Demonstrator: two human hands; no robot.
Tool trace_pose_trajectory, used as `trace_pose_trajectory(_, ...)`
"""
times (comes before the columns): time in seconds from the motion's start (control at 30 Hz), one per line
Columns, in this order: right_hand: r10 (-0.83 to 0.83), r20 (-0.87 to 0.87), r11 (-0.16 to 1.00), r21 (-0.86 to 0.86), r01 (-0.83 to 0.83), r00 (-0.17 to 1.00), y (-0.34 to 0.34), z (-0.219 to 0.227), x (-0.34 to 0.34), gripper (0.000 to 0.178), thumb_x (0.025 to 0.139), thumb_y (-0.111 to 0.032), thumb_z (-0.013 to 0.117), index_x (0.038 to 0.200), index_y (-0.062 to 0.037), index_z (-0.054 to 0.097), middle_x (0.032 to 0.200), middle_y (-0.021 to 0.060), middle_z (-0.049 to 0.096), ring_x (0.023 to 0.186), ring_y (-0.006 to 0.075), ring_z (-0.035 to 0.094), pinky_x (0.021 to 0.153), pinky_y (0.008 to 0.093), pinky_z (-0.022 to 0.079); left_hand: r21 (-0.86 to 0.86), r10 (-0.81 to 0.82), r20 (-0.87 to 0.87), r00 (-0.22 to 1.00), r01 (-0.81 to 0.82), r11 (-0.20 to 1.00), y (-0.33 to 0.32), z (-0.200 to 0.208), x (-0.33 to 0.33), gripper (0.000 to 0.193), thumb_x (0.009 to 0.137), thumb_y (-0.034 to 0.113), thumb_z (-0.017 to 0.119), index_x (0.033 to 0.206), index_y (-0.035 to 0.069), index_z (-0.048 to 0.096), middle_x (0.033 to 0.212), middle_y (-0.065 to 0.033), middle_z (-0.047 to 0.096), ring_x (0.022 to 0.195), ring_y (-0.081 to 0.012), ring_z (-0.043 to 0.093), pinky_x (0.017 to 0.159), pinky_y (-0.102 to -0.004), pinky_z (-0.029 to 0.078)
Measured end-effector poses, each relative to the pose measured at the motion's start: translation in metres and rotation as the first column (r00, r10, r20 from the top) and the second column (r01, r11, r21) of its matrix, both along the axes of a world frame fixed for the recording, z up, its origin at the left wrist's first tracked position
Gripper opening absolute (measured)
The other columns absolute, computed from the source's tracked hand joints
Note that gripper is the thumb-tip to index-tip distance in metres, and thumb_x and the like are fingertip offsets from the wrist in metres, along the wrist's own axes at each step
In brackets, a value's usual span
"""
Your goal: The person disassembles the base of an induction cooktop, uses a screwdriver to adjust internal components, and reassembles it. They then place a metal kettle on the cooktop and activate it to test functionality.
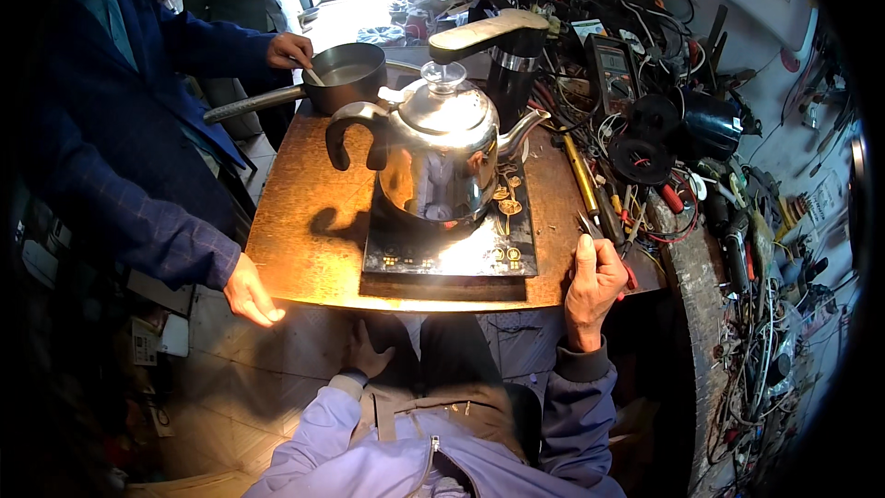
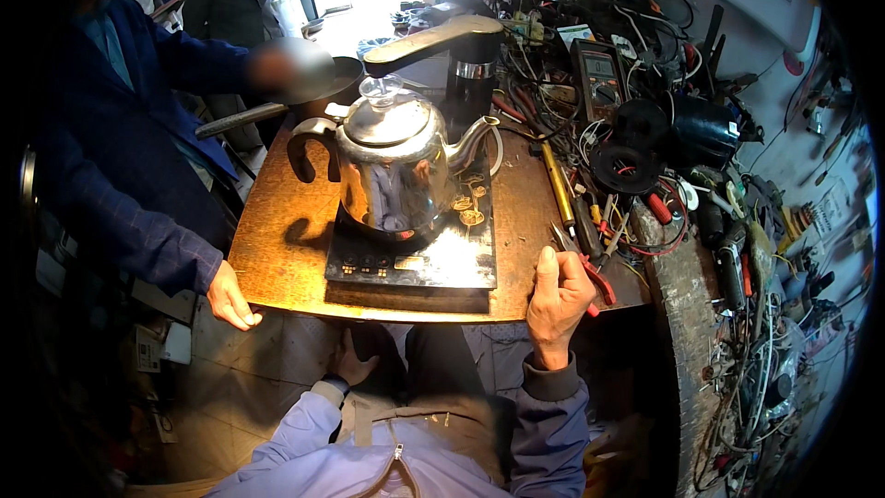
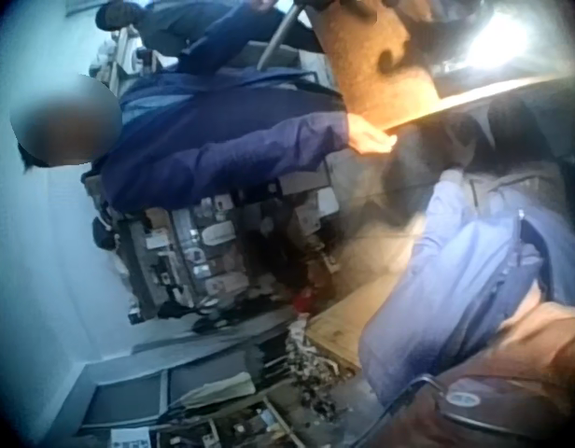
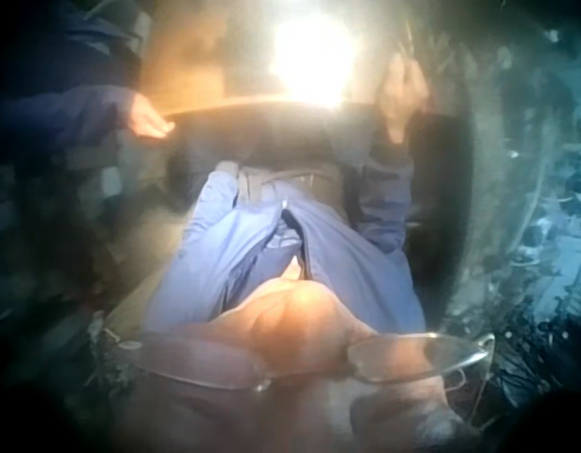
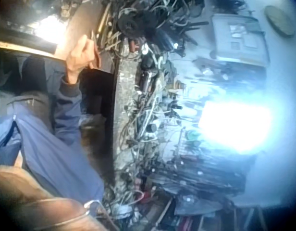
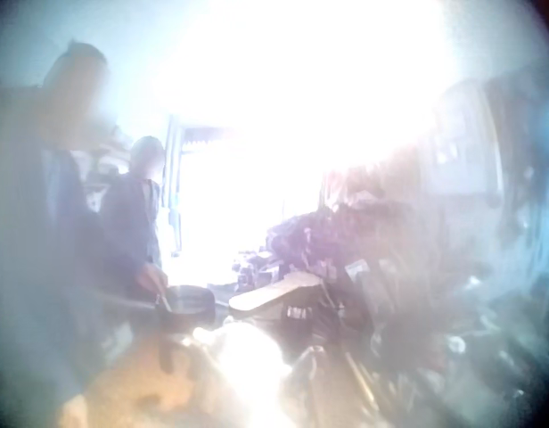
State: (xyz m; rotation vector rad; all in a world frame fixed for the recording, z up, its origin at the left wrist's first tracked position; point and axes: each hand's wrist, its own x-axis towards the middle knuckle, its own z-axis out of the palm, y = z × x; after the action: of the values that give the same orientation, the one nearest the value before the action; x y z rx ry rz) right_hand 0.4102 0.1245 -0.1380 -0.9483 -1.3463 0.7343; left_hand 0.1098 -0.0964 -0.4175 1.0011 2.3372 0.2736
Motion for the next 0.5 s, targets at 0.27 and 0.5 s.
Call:
trace_pose_trajectory(0.27, 0.030, -0.065, 0.999, -0.013, -0.031, 0.997, -0.001, -0.002, -0.002, 0.030, 0.104, -0.016, 0.068, 0.078, -0.0027, 0.058, 0.068, -0.0058, 0.051, 0.064, 0.0043, 0.042, 0.058, 0.0237, 0.034, -0.035, -0.030, -0.038, 0.999, 0.029, 0.999, -0.006, 0.014, 0.008, 0.115, 0.081, 0.058, 0.078, 0.165, 0.006, 0.018, 0.163, -0.0292, 0.033, 0.136, -0.0538, 0.049, 0.112, -0.0552, 0.045)
trace_pose_trajectory(0.5, 0.024, -0.077, 0.999, -0.025, -0.026, 0.997, -0.001, 0.000, -0.001, 0.026, 0.102, -0.013, 0.070, 0.080, -0.0021, 0.060, 0.071, -0.0044, 0.054, 0.065, 0.0044, 0.045, 0.059, 0.0234, 0.037, 0.033, -0.063, -0.124, 0.990, 0.068, 0.997, -0.011, -0.003, 0.005, 0.112, 0.082, 0.055, 0.078, 0.164, 0.006, 0.020, 0.163, -0.0280, 0.034, 0.135, -0.0519, 0.051, 0.111, -0.0546, 0.046)
